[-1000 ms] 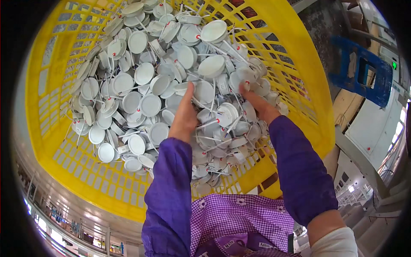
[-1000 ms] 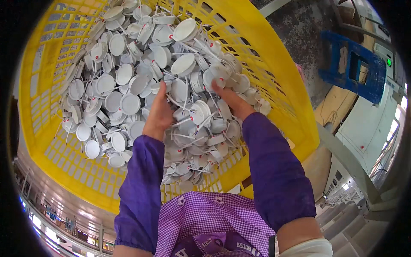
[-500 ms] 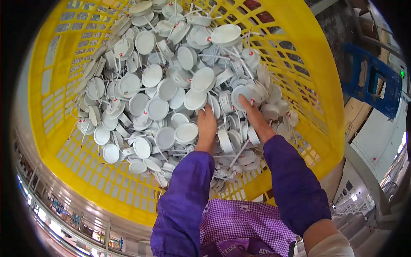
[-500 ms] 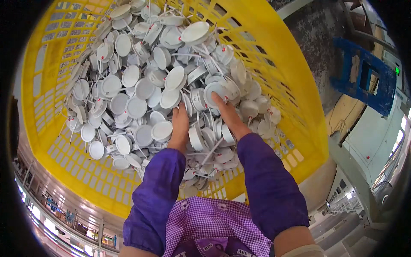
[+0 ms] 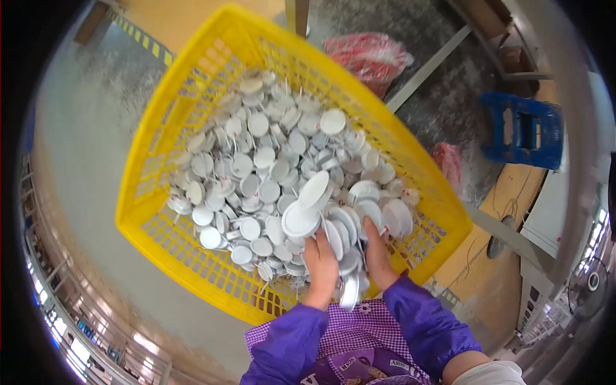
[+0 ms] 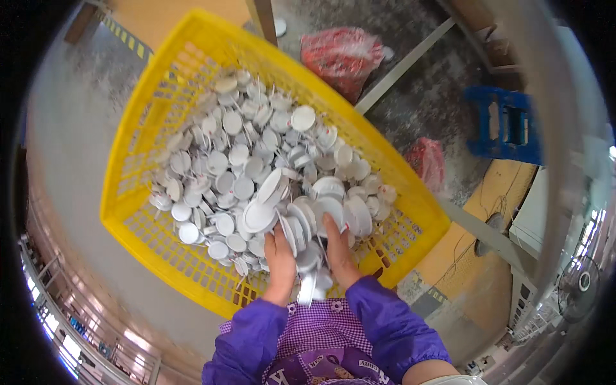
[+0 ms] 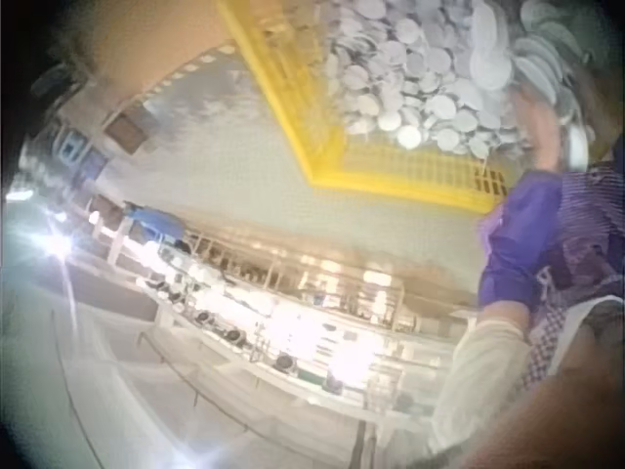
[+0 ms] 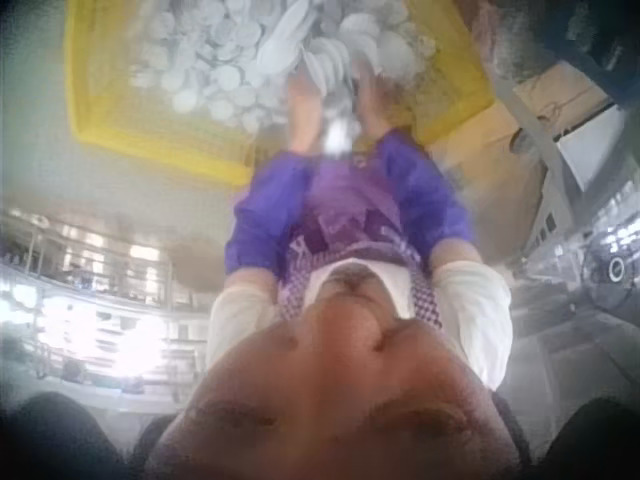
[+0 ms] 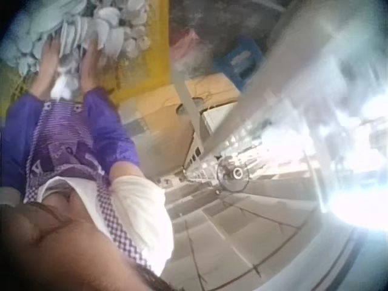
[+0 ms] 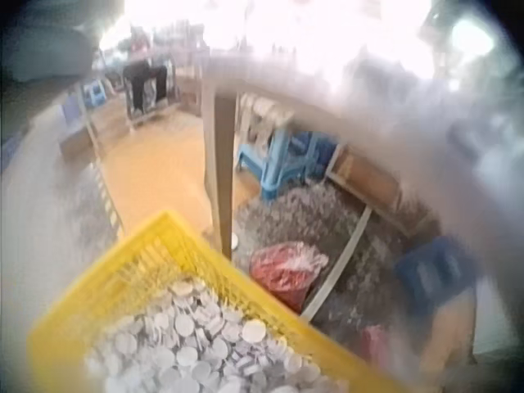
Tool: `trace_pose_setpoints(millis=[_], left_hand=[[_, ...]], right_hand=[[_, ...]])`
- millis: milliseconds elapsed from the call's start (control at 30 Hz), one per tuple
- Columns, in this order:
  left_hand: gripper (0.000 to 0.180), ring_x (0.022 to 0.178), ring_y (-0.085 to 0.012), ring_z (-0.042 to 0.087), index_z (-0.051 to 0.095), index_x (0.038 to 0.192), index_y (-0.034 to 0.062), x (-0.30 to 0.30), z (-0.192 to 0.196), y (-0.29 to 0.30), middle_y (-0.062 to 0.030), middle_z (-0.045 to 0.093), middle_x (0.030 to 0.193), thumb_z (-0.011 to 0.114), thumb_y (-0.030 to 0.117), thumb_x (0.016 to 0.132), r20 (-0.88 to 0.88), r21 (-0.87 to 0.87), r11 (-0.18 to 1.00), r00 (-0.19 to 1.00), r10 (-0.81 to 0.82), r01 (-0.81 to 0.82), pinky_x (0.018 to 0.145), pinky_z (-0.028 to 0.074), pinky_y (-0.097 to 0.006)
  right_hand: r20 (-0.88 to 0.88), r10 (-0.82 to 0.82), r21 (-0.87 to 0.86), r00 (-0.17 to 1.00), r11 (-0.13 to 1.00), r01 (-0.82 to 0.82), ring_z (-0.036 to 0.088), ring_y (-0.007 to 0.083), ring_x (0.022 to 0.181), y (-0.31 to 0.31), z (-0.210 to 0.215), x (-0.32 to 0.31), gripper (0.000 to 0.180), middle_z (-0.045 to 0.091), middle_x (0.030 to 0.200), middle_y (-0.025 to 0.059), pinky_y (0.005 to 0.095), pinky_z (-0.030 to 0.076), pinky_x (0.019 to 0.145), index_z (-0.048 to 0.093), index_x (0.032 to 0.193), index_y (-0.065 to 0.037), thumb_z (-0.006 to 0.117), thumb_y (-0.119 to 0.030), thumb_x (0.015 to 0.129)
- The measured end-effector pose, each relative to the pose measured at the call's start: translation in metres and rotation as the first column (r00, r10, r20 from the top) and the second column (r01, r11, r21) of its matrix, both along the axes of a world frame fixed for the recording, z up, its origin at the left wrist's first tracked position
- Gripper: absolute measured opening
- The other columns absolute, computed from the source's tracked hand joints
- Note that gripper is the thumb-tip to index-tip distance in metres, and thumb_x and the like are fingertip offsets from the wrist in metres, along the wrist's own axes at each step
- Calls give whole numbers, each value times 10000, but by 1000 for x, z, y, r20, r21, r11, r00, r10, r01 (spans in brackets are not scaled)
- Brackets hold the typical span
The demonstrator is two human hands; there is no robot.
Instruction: Transferring round light fixture components from a yellow plastic crate onto an assembly table.
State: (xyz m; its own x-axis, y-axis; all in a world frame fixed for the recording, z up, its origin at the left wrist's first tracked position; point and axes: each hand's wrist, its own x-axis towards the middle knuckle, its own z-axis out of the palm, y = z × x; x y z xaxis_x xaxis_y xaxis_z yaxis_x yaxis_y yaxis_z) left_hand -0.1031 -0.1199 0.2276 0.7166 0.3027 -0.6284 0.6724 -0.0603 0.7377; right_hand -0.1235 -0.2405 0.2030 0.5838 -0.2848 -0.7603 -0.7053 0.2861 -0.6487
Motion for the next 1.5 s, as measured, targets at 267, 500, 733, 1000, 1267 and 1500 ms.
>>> trace_pose_setpoints(millis=[267, 500, 733, 1000, 1267, 1500], left_hand=[[377, 1164, -261, 467, 423, 1225, -66, 26, 234, 19, -193, 486, 1236, 317, 216, 998, 274, -284, 958, 960, 51, 30, 984, 363, -379], [366, 1000, -228, 544, 478, 1212, -67, 109, 450, -60, -172, 564, 1130, 355, 195, 988, 659, -251, 934, 752, -27, 254, 875, 427, -337], [416, 1034, -463, 518, 482, 1179, -64, 345, 503, -243, -298, 553, 1121, 393, 251, 922, 623, 782, 622, -97, -776, 47, 863, 423, -453], [468, 1196, -231, 461, 504, 1289, 116, 377, 577, -367, -115, 514, 1287, 480, 422, 936, 420, 501, 336, 116, -900, 798, 999, 321, -498], [253, 889, -166, 631, 568, 1137, -17, 295, 486, -200, -120, 610, 1084, 545, 92, 909, 894, 270, 777, 151, -421, 569, 781, 482, -258], [240, 891, -131, 560, 542, 1128, -1, 178, 209, 54, -69, 594, 985, 550, 119, 920, 384, 95, 969, 890, -246, 226, 789, 453, -263]], right_hand=[[197, -201, 153, 960, 973, 172, 529, 148, 1030, 30, 240, 47, 446, 579, 1125, 64, 307, 418, 903, 529, 1184, 19, 576, -322, 899], [669, -338, 183, 662, 938, 293, 556, 102, 885, -45, 451, 108, 313, 594, 1009, 26, 280, 457, 790, 573, 1083, 5, 552, -252, 905], [772, -426, 362, 471, 905, 225, 616, 196, 829, -221, 550, 260, 515, 619, 957, 75, 348, 520, 704, 571, 1112, -73, 507, -508, 845], [559, -33, -393, 829, 869, 299, 424, 312, 1228, -417, 542, 354, 560, 442, 1341, 143, 485, 529, 802, 442, 1306, -27, 569, -365, 878], [705, 436, -709, 560, 416, 569, 580, 273, 1063, -311, 504, 231, 459, 572, 1162, 203, 378, 467, 877, 546, 1200, 0, 645, -186, 792], [469, 663, -601, 584, 724, -338, 593, 255, 1038, -124, 329, 83, 399, 607, 1126, 145, 322, 487, 826, 551, 1185, -31, 638, -93, 801]])
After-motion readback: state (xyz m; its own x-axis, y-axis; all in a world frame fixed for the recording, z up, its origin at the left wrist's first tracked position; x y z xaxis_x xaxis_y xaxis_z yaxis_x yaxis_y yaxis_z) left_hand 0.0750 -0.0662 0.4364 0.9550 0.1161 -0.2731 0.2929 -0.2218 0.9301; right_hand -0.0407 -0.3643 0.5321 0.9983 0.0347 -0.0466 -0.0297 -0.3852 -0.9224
